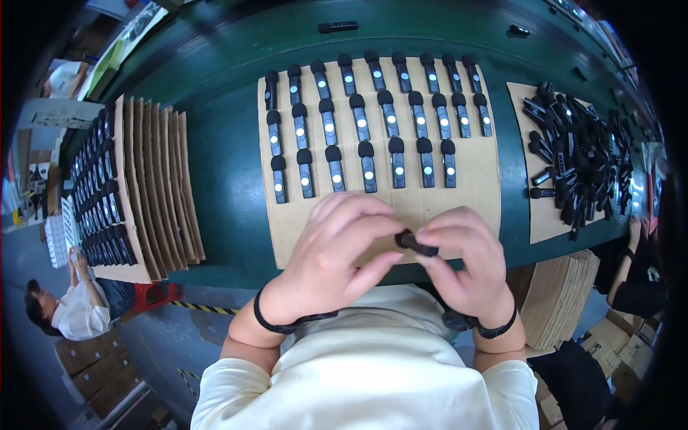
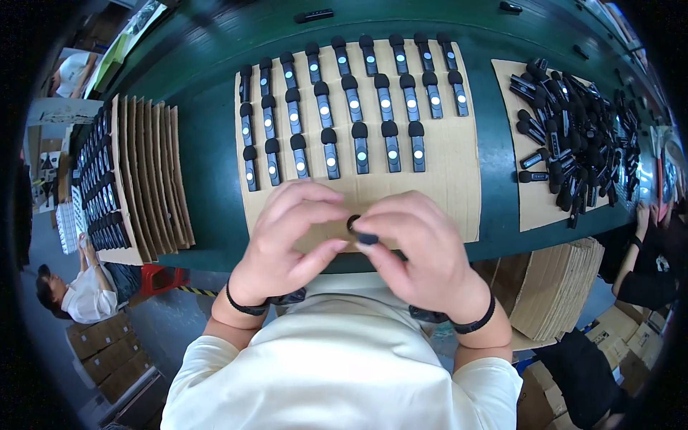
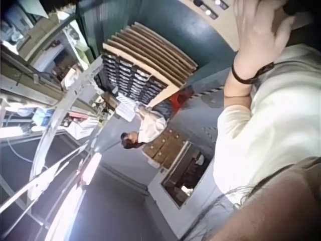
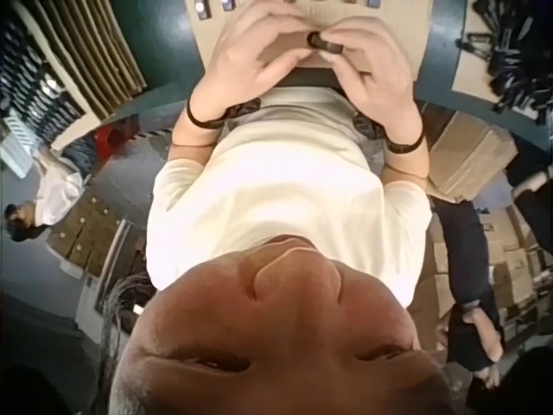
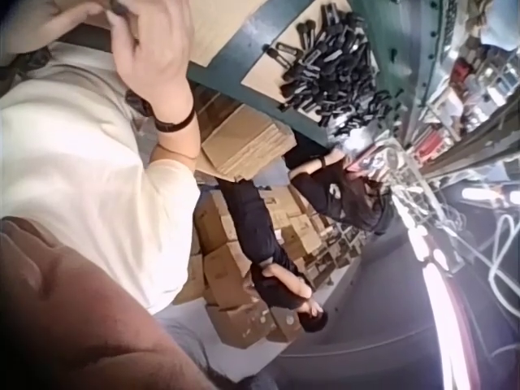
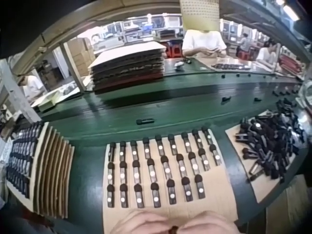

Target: The person picks up a microphone from a cardboard sheet, attaches a foam windscreen to it, and then places the assembled unit onto a conveyor belt before repeating the process.

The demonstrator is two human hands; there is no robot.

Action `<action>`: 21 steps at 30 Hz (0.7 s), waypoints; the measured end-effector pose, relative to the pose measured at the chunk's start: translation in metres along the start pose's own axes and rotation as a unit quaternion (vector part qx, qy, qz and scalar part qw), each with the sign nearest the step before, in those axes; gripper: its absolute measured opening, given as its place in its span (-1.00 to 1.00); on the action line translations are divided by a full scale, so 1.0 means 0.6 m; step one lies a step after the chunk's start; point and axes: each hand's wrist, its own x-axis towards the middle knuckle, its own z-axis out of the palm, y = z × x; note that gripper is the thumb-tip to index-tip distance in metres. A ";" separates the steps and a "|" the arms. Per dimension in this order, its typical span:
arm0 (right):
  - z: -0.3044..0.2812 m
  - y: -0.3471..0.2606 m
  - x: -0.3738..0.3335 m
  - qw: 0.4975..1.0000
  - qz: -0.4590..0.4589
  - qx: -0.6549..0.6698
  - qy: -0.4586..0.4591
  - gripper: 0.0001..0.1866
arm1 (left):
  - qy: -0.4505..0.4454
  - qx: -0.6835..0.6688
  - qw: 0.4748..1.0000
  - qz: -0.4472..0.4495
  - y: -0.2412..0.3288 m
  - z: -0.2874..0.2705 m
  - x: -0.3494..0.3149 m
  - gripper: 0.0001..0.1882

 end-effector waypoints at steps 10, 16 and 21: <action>-0.087 0.091 -0.022 0.954 0.018 -0.300 0.011 -0.71 | 0.079 0.104 0.990 -0.050 -0.031 -0.091 -0.022 -0.76; -0.086 0.097 -0.043 0.937 0.026 -0.338 -0.078 -0.73 | 0.139 0.160 0.974 -0.085 -0.060 -0.137 -0.041 -0.80; -0.088 0.106 -0.032 0.938 0.022 -0.336 -0.087 -0.75 | 0.168 0.185 0.962 -0.115 -0.088 -0.166 -0.054 -0.84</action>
